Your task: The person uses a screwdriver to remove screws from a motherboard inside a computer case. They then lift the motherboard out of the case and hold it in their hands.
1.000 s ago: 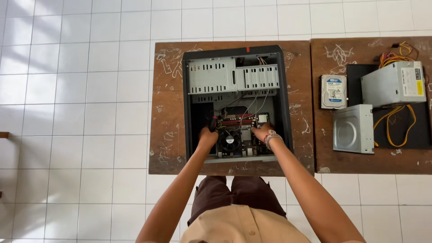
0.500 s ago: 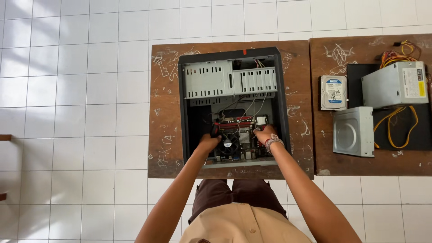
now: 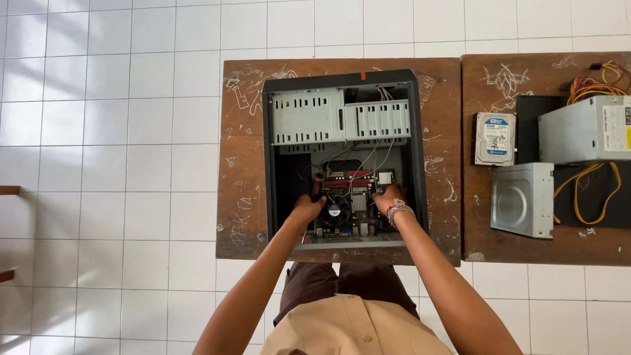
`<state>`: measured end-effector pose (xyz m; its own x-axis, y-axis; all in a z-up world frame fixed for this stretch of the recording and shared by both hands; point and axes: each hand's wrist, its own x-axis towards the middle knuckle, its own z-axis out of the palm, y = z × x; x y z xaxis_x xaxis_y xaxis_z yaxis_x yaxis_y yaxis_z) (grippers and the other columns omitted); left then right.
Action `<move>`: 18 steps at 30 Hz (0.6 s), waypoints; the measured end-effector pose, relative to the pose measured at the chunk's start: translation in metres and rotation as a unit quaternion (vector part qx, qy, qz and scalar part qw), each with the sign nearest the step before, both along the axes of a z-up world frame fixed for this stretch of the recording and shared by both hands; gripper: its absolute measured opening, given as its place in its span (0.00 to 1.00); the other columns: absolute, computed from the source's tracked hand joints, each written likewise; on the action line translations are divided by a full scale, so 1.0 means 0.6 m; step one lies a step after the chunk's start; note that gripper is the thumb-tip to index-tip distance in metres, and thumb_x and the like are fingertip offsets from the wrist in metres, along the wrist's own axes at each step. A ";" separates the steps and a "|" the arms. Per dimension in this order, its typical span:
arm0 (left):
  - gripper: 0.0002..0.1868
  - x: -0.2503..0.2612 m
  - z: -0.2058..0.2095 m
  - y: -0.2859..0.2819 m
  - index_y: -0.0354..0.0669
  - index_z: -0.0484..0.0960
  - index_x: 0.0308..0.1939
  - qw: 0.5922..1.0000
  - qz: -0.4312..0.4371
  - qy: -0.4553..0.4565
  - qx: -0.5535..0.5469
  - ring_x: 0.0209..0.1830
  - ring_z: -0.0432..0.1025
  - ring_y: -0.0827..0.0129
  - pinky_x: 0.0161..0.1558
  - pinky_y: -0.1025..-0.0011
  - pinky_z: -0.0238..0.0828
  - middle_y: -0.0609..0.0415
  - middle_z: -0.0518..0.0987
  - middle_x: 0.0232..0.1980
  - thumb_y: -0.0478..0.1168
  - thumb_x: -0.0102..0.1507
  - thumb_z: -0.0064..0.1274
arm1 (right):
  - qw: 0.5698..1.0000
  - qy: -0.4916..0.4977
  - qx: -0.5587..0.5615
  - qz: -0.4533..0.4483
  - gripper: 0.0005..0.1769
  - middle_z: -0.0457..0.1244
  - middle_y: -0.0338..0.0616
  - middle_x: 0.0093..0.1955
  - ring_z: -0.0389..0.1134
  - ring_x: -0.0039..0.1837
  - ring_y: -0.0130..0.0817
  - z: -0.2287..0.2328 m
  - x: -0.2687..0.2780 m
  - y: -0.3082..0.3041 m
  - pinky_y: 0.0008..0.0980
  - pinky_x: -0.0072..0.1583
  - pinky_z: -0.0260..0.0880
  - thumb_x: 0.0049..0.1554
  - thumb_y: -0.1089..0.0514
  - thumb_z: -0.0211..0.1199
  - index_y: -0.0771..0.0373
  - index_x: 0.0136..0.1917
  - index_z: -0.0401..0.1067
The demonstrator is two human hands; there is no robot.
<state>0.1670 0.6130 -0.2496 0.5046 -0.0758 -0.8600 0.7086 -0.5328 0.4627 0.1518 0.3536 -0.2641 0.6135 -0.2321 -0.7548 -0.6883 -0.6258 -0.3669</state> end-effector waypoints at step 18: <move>0.44 0.050 0.064 0.004 0.27 0.49 0.80 0.994 0.081 -0.030 -0.063 0.82 0.47 0.41 0.79 0.47 0.45 0.29 0.54 0.81 0.56 0.72 0.43 | 0.993 -0.072 0.024 -0.087 0.38 0.60 0.71 0.69 0.62 0.72 0.61 0.120 0.022 0.026 0.52 0.70 0.64 0.58 0.47 0.62 0.73 0.71 0.54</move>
